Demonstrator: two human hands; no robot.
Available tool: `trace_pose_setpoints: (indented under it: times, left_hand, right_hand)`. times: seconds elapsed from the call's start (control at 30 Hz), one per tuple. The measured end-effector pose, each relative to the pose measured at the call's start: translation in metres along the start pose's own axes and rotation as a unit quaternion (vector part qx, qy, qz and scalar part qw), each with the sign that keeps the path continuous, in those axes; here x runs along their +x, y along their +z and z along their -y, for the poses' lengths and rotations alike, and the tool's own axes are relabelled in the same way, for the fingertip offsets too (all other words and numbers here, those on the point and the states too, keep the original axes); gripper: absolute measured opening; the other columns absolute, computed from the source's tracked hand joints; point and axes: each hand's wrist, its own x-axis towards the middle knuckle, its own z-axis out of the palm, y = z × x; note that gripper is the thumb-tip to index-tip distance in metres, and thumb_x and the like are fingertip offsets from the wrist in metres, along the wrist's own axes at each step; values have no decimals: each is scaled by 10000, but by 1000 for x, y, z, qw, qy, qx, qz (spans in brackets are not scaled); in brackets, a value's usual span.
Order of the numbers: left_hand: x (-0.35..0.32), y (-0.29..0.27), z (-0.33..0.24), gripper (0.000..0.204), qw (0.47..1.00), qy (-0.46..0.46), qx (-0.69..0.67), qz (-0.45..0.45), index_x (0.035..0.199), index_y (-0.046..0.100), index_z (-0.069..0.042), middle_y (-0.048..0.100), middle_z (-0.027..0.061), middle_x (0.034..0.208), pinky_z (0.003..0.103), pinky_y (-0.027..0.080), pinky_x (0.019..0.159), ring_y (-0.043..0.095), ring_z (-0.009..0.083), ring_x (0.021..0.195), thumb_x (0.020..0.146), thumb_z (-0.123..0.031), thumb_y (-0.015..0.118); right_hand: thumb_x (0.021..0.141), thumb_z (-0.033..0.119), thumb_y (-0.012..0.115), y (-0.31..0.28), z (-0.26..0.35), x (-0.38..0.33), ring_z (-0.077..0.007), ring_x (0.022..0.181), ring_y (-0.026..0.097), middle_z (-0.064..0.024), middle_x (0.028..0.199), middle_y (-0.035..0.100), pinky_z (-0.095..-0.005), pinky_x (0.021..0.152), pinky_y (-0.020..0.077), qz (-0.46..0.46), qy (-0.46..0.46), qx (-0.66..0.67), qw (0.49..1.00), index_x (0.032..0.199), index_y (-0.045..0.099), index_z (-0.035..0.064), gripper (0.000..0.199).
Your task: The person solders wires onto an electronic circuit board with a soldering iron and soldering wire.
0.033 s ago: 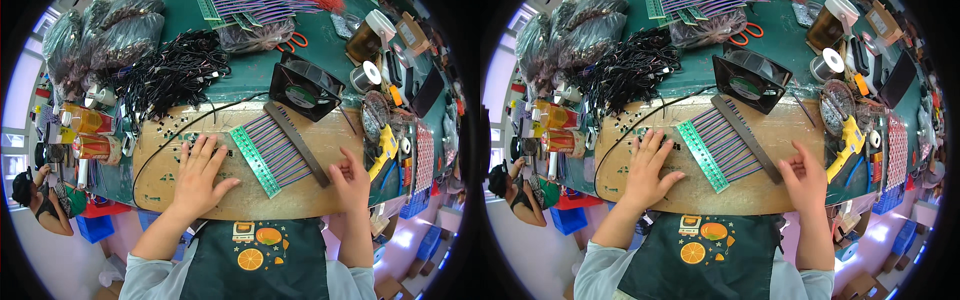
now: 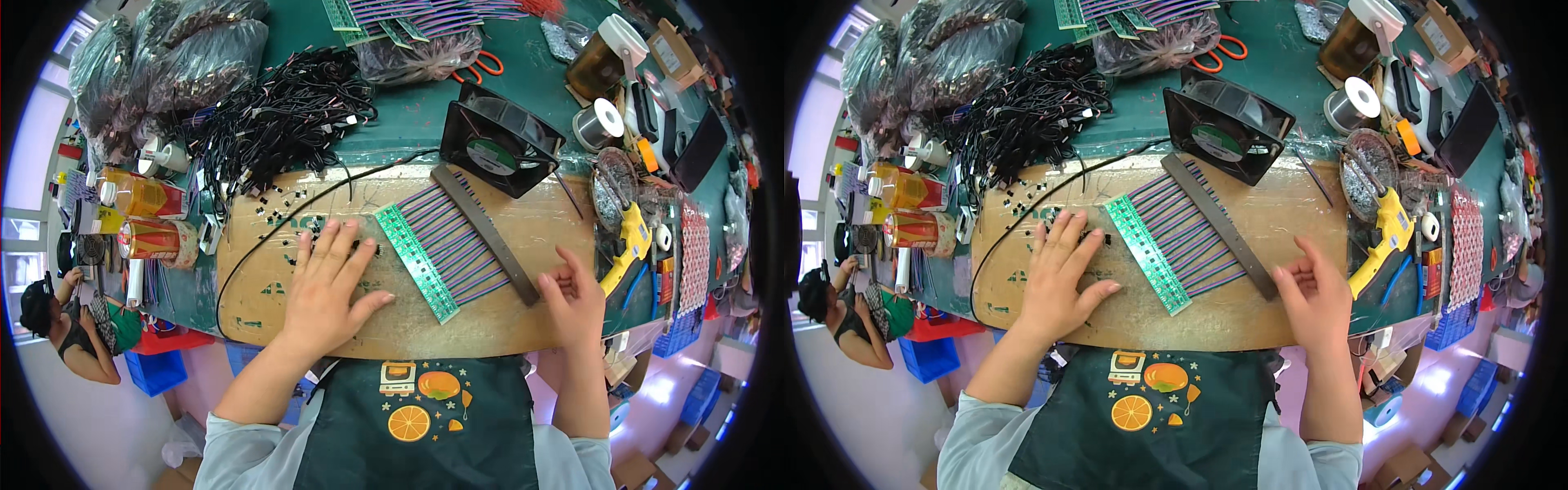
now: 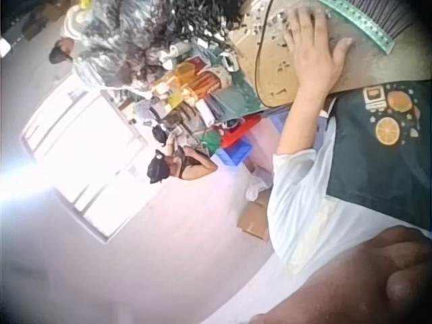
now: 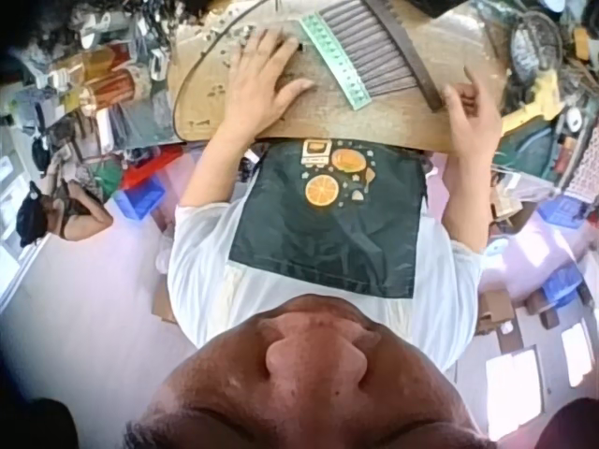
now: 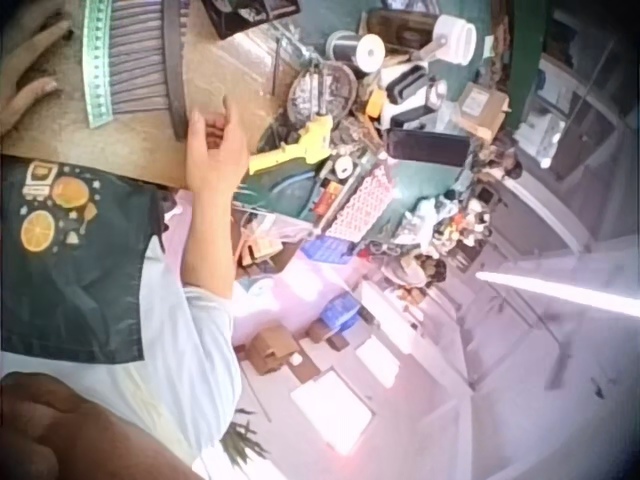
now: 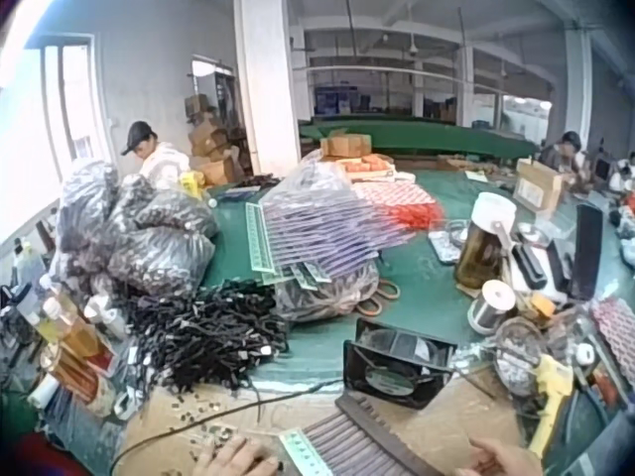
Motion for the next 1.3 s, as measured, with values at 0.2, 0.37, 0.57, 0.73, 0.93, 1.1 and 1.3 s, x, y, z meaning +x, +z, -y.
trace_pose_setpoints:
  times: [0.2,0.37,0.57,0.73,0.93,1.1,1.3]
  left_hand:
    - [15,9,-32,707,994,93,-48,-18,1366,566,-37,440,188,1522,575,229,1180,378,381,1439,834,-470,739]
    - [19,25,-41,839,997,60,6,38,1460,449,-8,383,221,1552,570,196,1194,329,390,1463,858,-545,678]
    - [14,32,-39,882,998,50,7,44,1503,392,-10,357,231,1567,570,167,1202,279,392,1489,862,-552,663]
    - [15,29,-39,878,998,54,16,41,1504,398,-32,357,212,1573,569,180,1200,296,380,1484,847,-538,688]
    - [13,11,-16,713,997,80,-14,-16,1403,515,-28,440,196,1524,571,214,1190,363,383,1449,844,-408,742]
    - [13,-10,10,285,987,23,7,-158,1067,699,-47,665,124,1155,464,461,1016,619,341,1133,790,-73,762]
    - [5,-9,24,175,984,-25,-22,-175,938,714,-68,658,79,969,396,478,826,628,286,935,771,-59,767]
  right_hand:
    - [878,71,735,-23,-7,-20,-107,784,630,-58,877,676,-241,741,507,-22,-65,-53,996,1213,634,-6,359]
    - [904,98,725,-76,-55,-18,-84,767,603,-24,855,654,-211,692,475,-164,-34,-7,986,1163,644,10,284]
    - [950,260,706,-89,-51,-12,-45,612,515,-6,795,615,-204,513,376,-194,153,-30,969,1160,626,-7,349]
    - [928,324,726,-79,-47,1,-59,502,469,-6,720,578,-219,448,340,-171,177,-57,968,1106,620,-17,399]
    - [926,292,722,-78,-49,13,-34,477,427,46,654,488,-213,419,306,-146,194,-14,970,1109,607,9,356]
    - [972,273,640,-80,-81,8,-20,485,404,53,720,506,-187,405,275,-215,113,85,966,1130,596,45,281]
    - [909,282,677,-89,-110,-12,-89,681,491,-35,851,508,-230,550,391,-253,-121,284,917,1255,503,34,460]
